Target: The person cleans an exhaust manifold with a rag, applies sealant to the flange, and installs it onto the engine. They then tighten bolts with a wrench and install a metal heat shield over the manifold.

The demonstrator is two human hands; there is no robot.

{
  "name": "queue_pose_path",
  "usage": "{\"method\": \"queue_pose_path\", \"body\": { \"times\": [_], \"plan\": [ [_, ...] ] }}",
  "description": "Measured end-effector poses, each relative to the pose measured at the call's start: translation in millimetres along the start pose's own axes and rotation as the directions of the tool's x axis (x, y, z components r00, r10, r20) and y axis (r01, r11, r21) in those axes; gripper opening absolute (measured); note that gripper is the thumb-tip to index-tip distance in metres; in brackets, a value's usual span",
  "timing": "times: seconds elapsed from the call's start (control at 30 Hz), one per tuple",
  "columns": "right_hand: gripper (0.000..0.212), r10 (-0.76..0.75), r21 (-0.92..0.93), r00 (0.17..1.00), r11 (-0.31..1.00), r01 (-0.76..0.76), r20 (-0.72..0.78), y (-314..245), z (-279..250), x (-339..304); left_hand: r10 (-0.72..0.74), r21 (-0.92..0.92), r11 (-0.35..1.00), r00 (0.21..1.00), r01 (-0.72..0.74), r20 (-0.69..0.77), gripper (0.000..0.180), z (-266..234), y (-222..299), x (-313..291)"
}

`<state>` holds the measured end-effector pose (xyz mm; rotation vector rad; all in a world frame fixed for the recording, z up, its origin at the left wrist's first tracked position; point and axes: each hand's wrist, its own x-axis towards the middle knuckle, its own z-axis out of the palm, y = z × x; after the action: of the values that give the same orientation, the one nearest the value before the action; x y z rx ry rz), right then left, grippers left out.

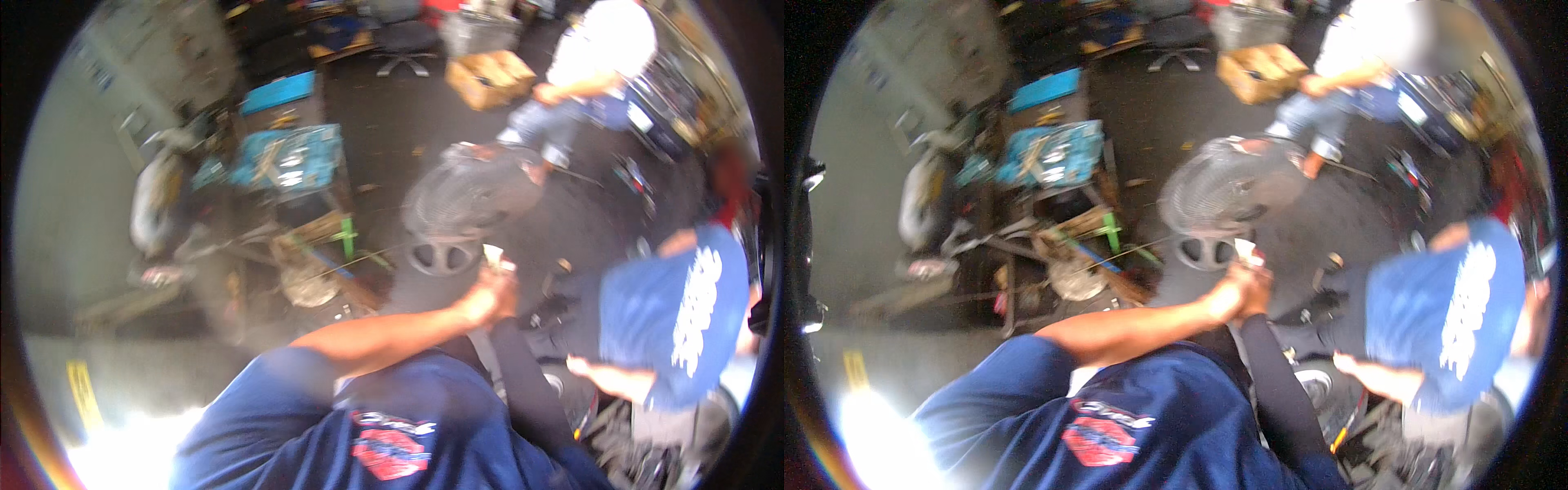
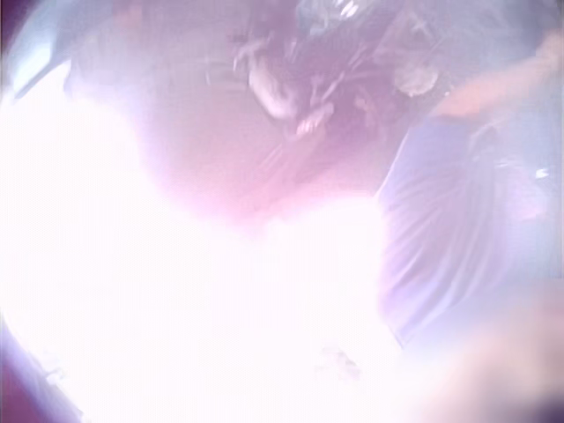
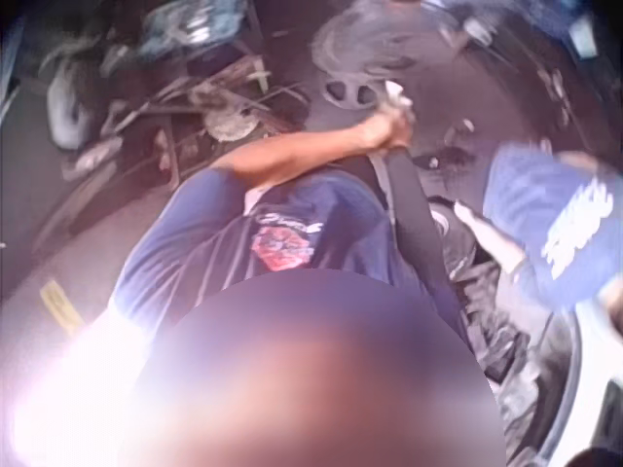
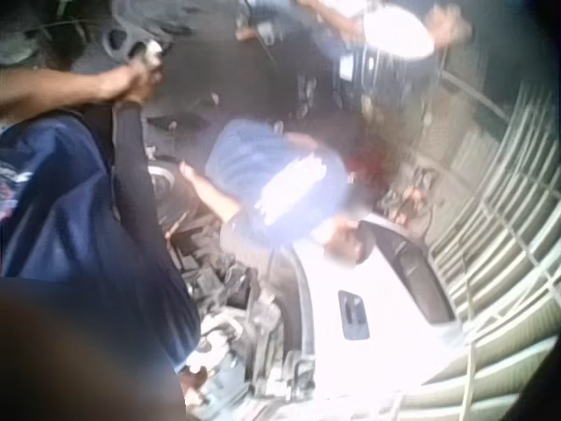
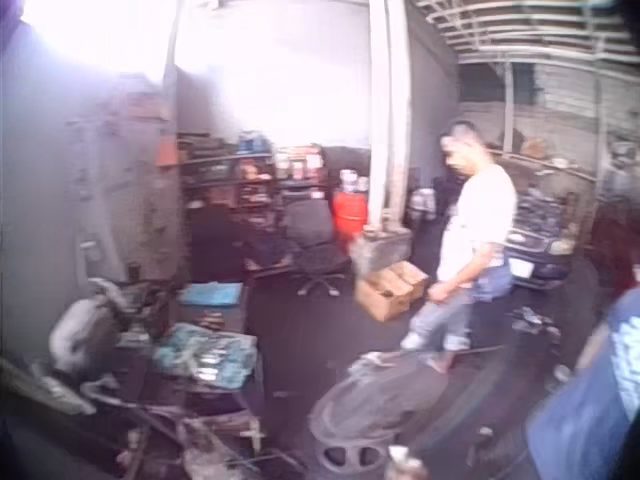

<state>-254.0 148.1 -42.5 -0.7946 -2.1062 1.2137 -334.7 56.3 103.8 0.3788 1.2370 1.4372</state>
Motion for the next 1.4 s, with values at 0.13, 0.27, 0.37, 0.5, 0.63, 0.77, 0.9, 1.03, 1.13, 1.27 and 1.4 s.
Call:
{"method": "queue_pose_path", "body": {
  "times": [0.13,0.27,0.37,0.5,0.63,0.77,0.9,1.03,1.13,1.27,1.4],
  "plan": [
    [0.036,0.449,0.134,0.891,0.88,-0.455,0.075,-9,14,16,-0.202,0.033,0.979,0.979,0.203,-0.031,0.068,-25,0,6],
    [0.043,0.706,0.299,0.662,0.594,-0.747,0.253,-7,-57,45,-0.13,-0.163,0.972,0.965,0.169,0.229,0.091,-29,23,20],
    [0.049,0.772,0.405,0.461,0.288,-0.868,0.438,-17,-128,67,0.062,0.08,0.993,0.966,-0.085,0.249,0.092,1,43,41],
    [0.055,0.415,0.556,0.465,-0.126,-0.822,0.782,-59,-151,73,0.137,0.782,0.557,0.959,-0.28,0.246,0.086,53,42,79],
    [0.059,0.357,0.811,0.732,-0.168,-0.56,0.58,-69,-148,95,0.072,0.903,0.273,0.943,-0.332,0.325,0.102,84,40,112],
    [0.05,0.552,0.924,0.765,-0.024,-0.382,0.331,-40,-197,94,0.019,0.766,0.233,0.791,-0.599,0.612,0.093,109,56,152],
    [0.039,0.713,0.93,0.676,0.098,-0.355,0.183,-8,-247,84,0.001,0.654,0.244,0.674,-0.716,0.739,0.076,149,70,175],
    [0.039,0.78,0.985,0.622,0.046,-0.169,0.071,21,-271,90,-0.038,0.64,0.531,0.739,-0.555,0.672,0.048,183,87,217],
    [0.048,0.754,0.992,0.646,-0.071,-0.105,0.122,45,-305,119,0.107,0.591,0.548,0.75,-0.592,0.653,0.051,210,81,272],
    [0.064,0.633,0.984,0.757,-0.163,-0.075,0.163,81,-357,183,0.014,0.691,0.021,0.691,-0.723,0.722,0.067,255,46,353],
    [0.071,0.673,0.952,0.673,-0.229,-0.205,0.307,122,-412,256,0.1,0.742,0.062,0.744,-0.667,0.661,0.059,288,31,427]
  ]
}}
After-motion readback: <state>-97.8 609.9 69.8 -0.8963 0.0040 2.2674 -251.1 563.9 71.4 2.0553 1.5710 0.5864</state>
